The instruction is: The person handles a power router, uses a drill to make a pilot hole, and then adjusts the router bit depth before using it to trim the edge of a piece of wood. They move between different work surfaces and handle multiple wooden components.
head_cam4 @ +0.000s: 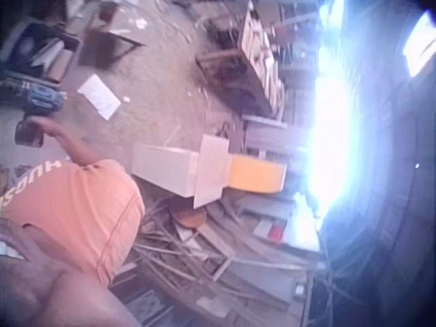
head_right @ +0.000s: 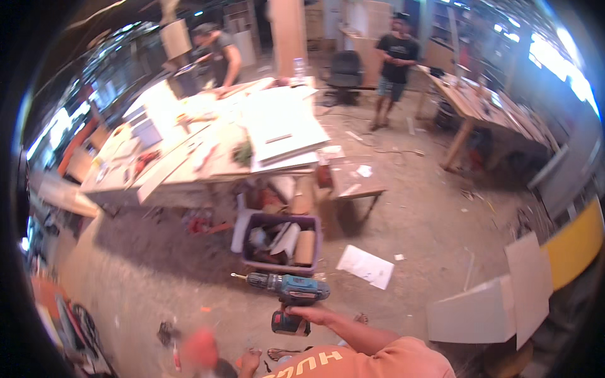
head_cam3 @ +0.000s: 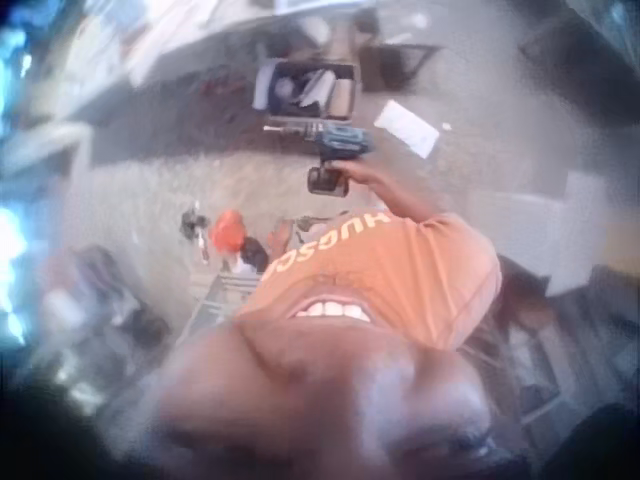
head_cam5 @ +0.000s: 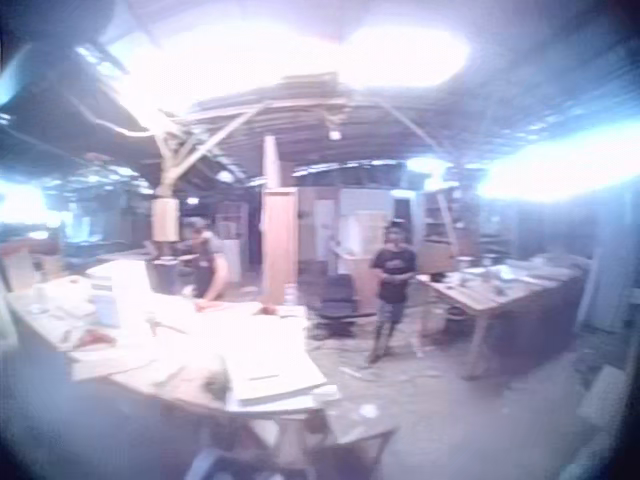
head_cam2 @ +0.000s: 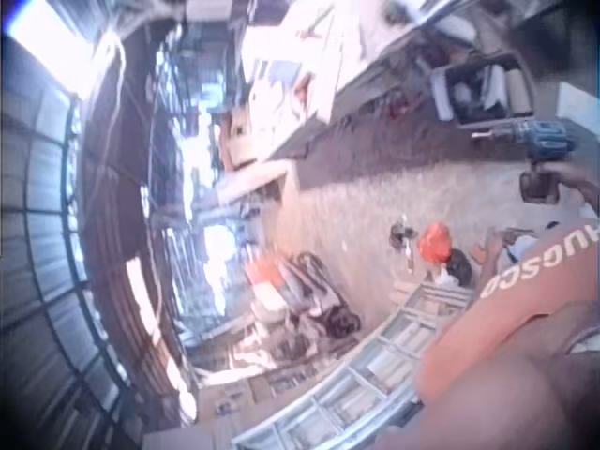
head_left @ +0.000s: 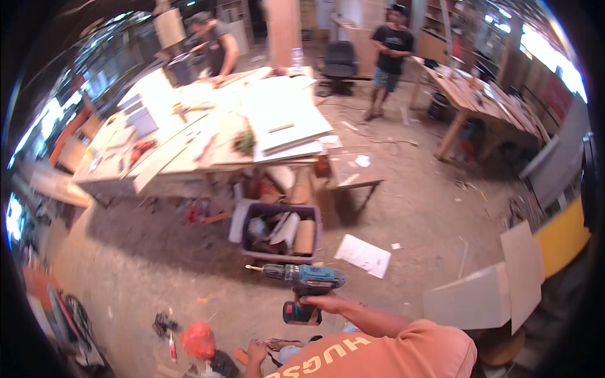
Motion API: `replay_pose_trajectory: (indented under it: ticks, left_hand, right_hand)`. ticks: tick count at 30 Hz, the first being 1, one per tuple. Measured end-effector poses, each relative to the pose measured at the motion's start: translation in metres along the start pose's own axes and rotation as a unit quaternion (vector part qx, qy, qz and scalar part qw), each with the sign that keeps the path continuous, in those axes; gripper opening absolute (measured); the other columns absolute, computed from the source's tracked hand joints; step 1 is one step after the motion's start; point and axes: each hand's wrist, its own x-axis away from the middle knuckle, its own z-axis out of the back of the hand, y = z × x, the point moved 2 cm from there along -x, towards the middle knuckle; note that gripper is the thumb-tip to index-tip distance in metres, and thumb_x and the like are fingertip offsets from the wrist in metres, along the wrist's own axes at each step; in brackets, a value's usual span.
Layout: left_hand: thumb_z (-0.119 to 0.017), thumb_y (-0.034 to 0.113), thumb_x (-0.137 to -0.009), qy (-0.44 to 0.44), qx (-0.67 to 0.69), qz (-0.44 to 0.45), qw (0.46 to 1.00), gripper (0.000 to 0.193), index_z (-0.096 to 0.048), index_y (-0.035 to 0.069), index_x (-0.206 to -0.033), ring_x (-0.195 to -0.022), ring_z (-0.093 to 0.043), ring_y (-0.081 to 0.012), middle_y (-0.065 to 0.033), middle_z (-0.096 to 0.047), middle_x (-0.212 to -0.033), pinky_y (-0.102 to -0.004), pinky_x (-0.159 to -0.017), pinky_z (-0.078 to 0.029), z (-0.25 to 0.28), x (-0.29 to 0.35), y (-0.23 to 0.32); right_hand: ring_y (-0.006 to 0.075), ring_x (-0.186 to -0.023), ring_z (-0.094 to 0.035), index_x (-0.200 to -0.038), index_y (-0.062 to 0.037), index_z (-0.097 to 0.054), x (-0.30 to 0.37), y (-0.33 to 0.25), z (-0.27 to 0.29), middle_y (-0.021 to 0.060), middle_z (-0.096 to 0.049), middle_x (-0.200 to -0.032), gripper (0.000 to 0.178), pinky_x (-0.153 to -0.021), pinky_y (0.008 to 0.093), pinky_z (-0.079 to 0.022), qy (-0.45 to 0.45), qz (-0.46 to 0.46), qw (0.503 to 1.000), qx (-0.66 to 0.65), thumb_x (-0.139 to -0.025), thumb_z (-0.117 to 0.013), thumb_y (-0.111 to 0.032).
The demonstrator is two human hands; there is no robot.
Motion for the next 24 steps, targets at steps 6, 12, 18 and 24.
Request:
replay_pose_trajectory:
  ticks: [6, 12, 18, 24]
  left_hand:
    - [-0.072, 0.034, -0.085, -0.189, 0.006, -0.074, 0.979, 0.057, -0.056, -0.005, -0.123, -0.093, -0.067, -0.0265, -0.019, -0.07, -0.099, -0.0369, -0.085, -0.051, -0.123, -0.025, 0.227]
    - [-0.068, 0.031, -0.09, -0.249, -0.042, -0.243, 0.937, 0.059, -0.048, -0.004, -0.132, -0.093, -0.065, -0.0208, -0.0164, -0.066, -0.108, -0.0329, -0.081, -0.053, -0.25, -0.044, 0.444]
    - [-0.068, 0.041, -0.087, -0.358, -0.091, -0.045, 0.928, 0.055, -0.061, -0.001, -0.122, -0.089, -0.065, -0.022, -0.0134, -0.069, -0.101, -0.0351, -0.076, -0.052, -0.366, -0.104, 0.557]
    - [-0.063, 0.048, -0.086, -0.301, -0.366, -0.168, 0.865, 0.057, -0.066, -0.001, -0.115, -0.093, -0.066, -0.0303, -0.017, -0.069, -0.11, -0.045, -0.08, -0.051, -0.49, -0.197, 0.674]
  right_hand:
    - [0.0119, -0.069, -0.059, -0.096, -0.0037, -0.06, 0.13, -0.055, 0.168, 0.0012, -0.06, -0.081, 0.023, -0.066, 0.0307, -0.053, 0.224, 0.127, 0.959, -0.12, -0.091, -0.068, -0.025]
    - [0.0134, -0.077, -0.063, -0.1, -0.0025, -0.058, 0.218, -0.088, 0.339, 0.0044, -0.063, -0.083, 0.027, -0.073, 0.0336, -0.054, 0.375, 0.255, 0.889, -0.064, -0.092, -0.067, -0.026]
    - [0.015, -0.072, -0.061, -0.103, -0.0019, -0.06, 0.277, -0.119, 0.48, 0.0053, -0.063, -0.082, 0.028, -0.071, 0.0297, -0.05, 0.546, 0.281, 0.786, -0.075, -0.089, -0.066, -0.025]
    - [0.0147, -0.071, -0.061, -0.103, -0.0018, -0.06, 0.325, -0.153, 0.618, 0.0041, -0.064, -0.082, 0.029, -0.069, 0.0286, -0.049, 0.635, 0.21, 0.74, -0.069, -0.087, -0.069, -0.024]
